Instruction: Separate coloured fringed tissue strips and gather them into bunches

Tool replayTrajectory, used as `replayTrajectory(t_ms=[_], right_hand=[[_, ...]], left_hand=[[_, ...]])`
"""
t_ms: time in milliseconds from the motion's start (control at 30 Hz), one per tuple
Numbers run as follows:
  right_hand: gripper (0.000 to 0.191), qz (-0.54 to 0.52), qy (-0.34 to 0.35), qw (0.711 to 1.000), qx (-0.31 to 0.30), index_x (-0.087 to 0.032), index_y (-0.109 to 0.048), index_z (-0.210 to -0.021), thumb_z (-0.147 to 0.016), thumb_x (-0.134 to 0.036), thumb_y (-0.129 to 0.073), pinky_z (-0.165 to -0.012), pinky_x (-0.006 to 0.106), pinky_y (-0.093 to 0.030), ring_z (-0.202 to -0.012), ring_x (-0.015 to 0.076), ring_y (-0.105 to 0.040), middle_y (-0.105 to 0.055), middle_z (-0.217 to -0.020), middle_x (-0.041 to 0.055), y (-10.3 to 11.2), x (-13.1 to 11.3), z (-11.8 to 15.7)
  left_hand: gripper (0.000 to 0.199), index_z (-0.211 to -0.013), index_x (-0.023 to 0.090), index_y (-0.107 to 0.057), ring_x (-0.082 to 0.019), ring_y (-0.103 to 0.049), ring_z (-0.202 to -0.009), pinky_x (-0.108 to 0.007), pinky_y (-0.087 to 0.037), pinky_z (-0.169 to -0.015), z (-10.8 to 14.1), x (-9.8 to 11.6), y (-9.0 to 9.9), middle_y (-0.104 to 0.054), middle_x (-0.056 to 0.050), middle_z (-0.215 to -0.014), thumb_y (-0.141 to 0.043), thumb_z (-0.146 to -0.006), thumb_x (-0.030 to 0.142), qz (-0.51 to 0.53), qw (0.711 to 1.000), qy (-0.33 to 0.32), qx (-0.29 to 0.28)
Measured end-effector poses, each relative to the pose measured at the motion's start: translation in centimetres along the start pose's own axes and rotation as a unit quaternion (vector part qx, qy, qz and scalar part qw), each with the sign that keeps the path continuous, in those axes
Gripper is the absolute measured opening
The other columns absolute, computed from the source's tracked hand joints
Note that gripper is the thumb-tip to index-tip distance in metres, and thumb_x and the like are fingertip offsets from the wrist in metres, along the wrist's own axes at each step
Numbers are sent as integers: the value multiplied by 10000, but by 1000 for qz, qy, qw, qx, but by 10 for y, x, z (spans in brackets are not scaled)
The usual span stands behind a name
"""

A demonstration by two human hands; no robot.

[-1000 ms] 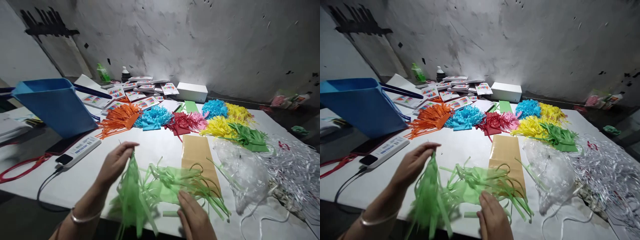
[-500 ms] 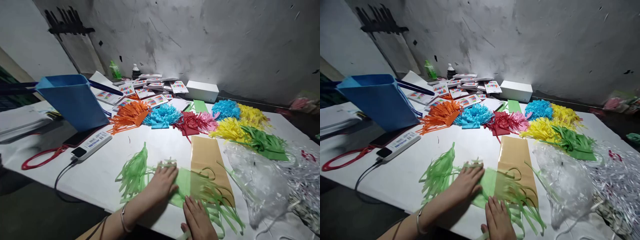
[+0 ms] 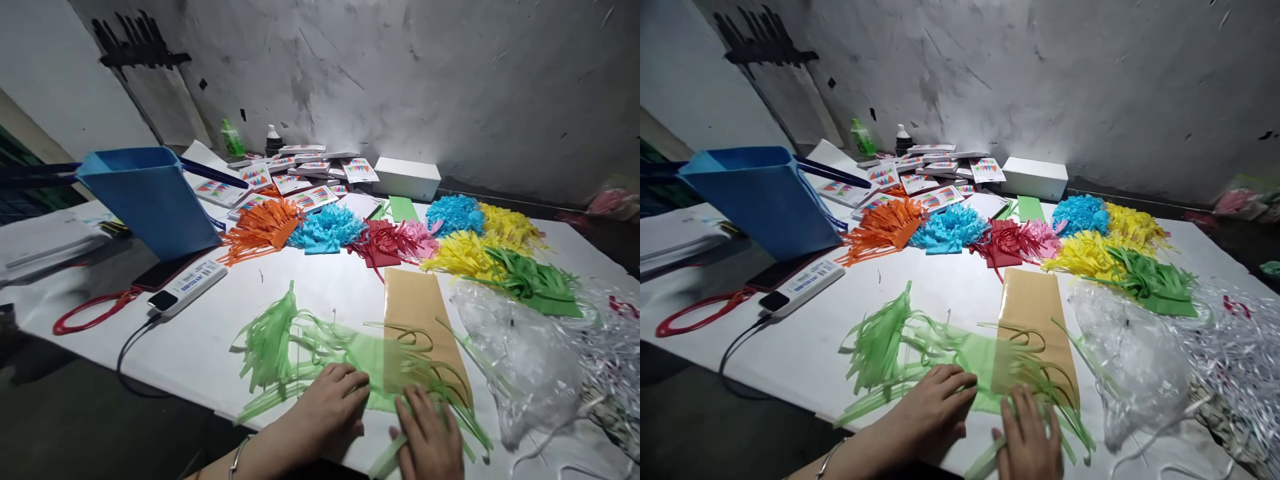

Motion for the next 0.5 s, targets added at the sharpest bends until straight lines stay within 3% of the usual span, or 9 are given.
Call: replayTrajectory(t_ms=[67, 133, 200, 233, 267, 333, 400, 433, 500], right_hand=[[294, 73, -50, 996, -1, -206, -664, -1131, -918, -227, -462, -878, 550, -469, -1023, 339, -704, -719, -1203, 125, 15, 40, 19], [321, 145, -85, 986, 20, -147, -665, -1121, -928, -295, -455, -698, 492, -521, -881, 349, -729, -720, -1136, 200, 37, 78, 37], [408, 216, -138, 965, 50, -138, -632, -1249, -895, -284, -492, -536, 438, -500, -661, 304, -707, -706, -1148, 219, 61, 101, 44], [471, 221, -173, 956, 82, -163, -600, -1327, -868, -249, -542, -559, 443, -520, -678, 307, -710, -699, -1180, 201, 70, 102, 41], [538, 201, -184, 954, 124, -185, -566, -1382, -844, -204, -574, -608, 444, -547, -730, 312, -719, -696, -1198, 180, 77, 96, 34], [567, 79, -62, 980, 174, -176, -510, -1437, -870, -162, -485, -668, 379, -586, -848, 268, -733, -716, -1158, 142, 74, 61, 9], [529, -37, 104, 992, 69, -176, -568, -1367, -853, -128, -451, -787, 319, -602, -1004, 218, -717, -734, -1164, 78, 52, 14, -15], [498, -59, 129, 990, 11, -157, -609, -1309, -827, -107, -491, -909, 362, -585, -1137, 245, -674, -713, -1229, 86, 39, -5, -23], [443, -80, 137, 987, -17, -104, -648, -1231, -811, -69, -513, -997, 399, -552, -1243, 269, -613, -685, -1285, 107, 19, -28, -29]], left_hand=[[498, -1220, 203, -565, -294, -573, -1108, -433, -467, -934, 1, -5, 1, -660, -90, -1265, -789, -784, 296, 14, 1000, 12, 6], [508, -1230, 213, -563, -307, -563, -1129, -456, -466, -954, 2, -8, 3, -656, -88, -1277, -779, -771, 239, 29, 999, 20, 9], [507, -1226, 218, -568, -310, -560, -1137, -465, -464, -965, 3, -8, 5, -658, -86, -1276, -764, -760, 183, 41, 999, 27, 13], [506, -1222, 218, -572, -309, -562, -1133, -468, -462, -965, 2, -7, 6, -663, -85, -1270, -760, -756, 164, 45, 998, 28, 16], [502, -1217, 219, -576, -307, -564, -1127, -469, -459, -963, 2, -6, 6, -667, -83, -1264, -759, -754, 152, 47, 998, 30, 19], [488, -1205, 221, -583, -303, -567, -1116, -466, -450, -957, -1, -3, 8, -673, -73, -1261, -765, -758, 150, 45, 998, 30, 18], [460, -1194, 230, -588, -296, -572, -1101, -456, -443, -942, -5, -1, 10, -678, -54, -1264, -773, -776, 182, 36, 999, 23, 2], [445, -1191, 238, -591, -295, -576, -1094, -455, -438, -934, -7, 0, 11, -679, -44, -1268, -778, -788, 217, 28, 999, 17, -8], [436, -1206, 249, -593, -309, -578, -1099, -476, -422, -937, -11, -4, 14, -672, -39, -1297, -775, -815, 315, 2, 1000, 18, -22]])
Point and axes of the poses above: each hand's wrist, its own z-axis away from the middle knuckle, its own y-axis out of the back of the hand, x = y × z, the point moved 3 cm from there along -z, towards the middle knuckle
